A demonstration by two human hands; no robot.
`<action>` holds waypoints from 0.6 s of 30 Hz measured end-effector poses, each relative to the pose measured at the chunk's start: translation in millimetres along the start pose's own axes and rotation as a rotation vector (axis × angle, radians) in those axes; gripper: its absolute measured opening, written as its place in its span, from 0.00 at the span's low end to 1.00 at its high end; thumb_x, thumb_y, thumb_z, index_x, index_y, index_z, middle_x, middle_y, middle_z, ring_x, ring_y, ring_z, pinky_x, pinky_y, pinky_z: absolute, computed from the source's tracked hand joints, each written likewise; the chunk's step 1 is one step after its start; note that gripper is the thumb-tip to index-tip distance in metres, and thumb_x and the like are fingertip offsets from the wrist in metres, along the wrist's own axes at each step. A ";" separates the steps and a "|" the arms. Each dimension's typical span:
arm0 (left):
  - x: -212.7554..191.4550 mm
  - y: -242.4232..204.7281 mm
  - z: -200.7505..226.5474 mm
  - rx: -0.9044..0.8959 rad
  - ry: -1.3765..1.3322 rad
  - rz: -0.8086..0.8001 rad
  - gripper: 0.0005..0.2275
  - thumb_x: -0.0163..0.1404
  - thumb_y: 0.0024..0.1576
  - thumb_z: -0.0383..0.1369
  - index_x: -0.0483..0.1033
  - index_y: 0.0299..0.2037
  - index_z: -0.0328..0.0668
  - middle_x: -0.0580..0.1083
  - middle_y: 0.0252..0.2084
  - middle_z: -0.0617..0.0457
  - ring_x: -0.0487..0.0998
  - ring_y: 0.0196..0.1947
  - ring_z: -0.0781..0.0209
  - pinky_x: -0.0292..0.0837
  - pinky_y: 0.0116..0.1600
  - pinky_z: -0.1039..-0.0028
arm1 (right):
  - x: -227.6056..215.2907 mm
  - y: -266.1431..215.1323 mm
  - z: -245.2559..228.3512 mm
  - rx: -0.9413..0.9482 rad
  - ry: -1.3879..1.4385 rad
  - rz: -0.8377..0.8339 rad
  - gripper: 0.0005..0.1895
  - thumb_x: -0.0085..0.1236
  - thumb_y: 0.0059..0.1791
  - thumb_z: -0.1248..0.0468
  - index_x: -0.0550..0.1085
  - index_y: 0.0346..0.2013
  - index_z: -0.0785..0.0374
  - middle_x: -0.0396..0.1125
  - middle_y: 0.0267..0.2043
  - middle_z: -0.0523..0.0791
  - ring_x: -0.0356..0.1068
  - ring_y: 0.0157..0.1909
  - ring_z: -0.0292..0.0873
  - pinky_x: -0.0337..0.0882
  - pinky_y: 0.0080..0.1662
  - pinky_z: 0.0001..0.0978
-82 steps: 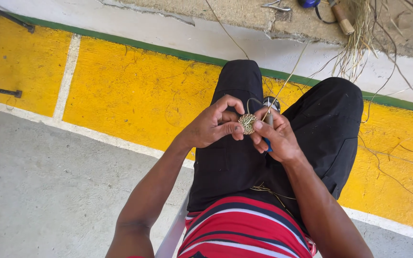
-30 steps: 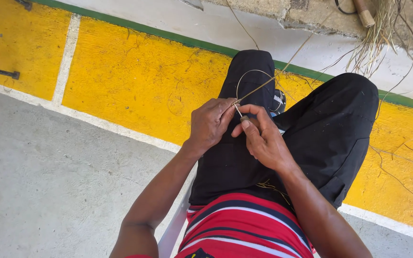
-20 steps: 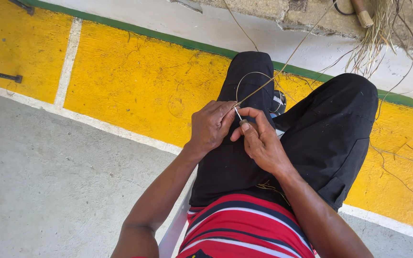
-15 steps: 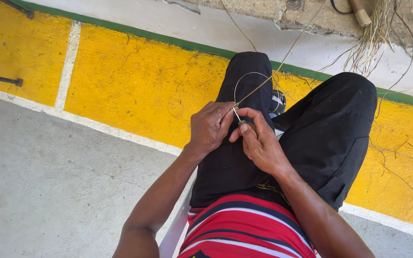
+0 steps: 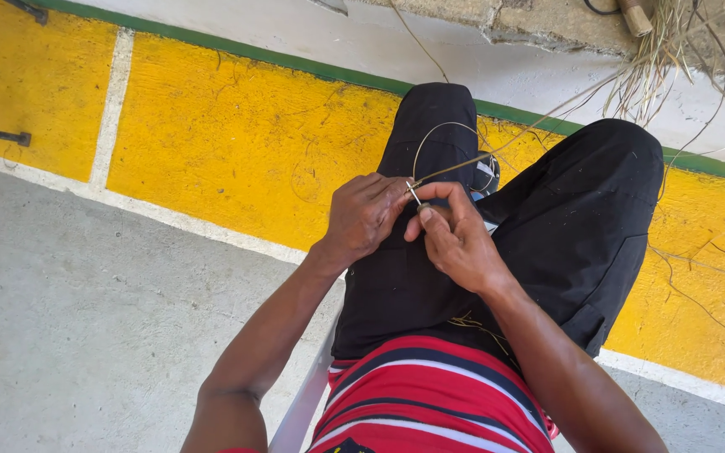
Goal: The person is weaving a small, circular object using thin plant-based fibers.
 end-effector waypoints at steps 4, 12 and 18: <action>9.9 -2.8 -1.9 -0.072 -0.018 0.073 0.11 0.58 0.58 0.27 0.78 0.50 0.36 0.81 0.42 0.49 0.82 0.38 0.54 0.75 0.42 0.68 | -6.8 2.8 -7.0 0.106 0.144 -0.017 0.16 0.42 0.56 0.63 0.63 0.58 0.64 0.70 0.31 0.45 0.54 0.16 0.31 0.56 0.19 0.24; 34.3 -3.3 -26.7 -0.620 -0.684 0.030 0.12 0.51 0.66 0.35 0.80 0.51 0.35 0.83 0.40 0.53 0.81 0.35 0.69 0.78 0.40 0.80 | -5.8 -73.6 -19.2 0.017 -0.589 -0.101 0.25 0.56 0.50 0.59 0.65 0.61 0.57 0.75 0.40 0.47 0.78 0.44 0.45 0.75 0.45 0.39; 48.4 3.5 -25.3 -0.680 -1.120 0.036 0.13 0.53 0.65 0.34 0.75 0.53 0.32 0.80 0.41 0.50 0.81 0.35 0.69 0.78 0.41 0.79 | -14.8 -90.2 7.3 -0.246 -0.758 -0.118 0.12 0.60 0.49 0.59 0.77 0.46 0.58 0.75 0.48 0.46 0.73 0.52 0.48 0.72 0.53 0.41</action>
Point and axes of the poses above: each hand's wrist, its own y-axis towards the middle knuckle, its own x-axis out of the palm, z = x × y, the point moved 1 cm from there along y, towards the middle knuckle
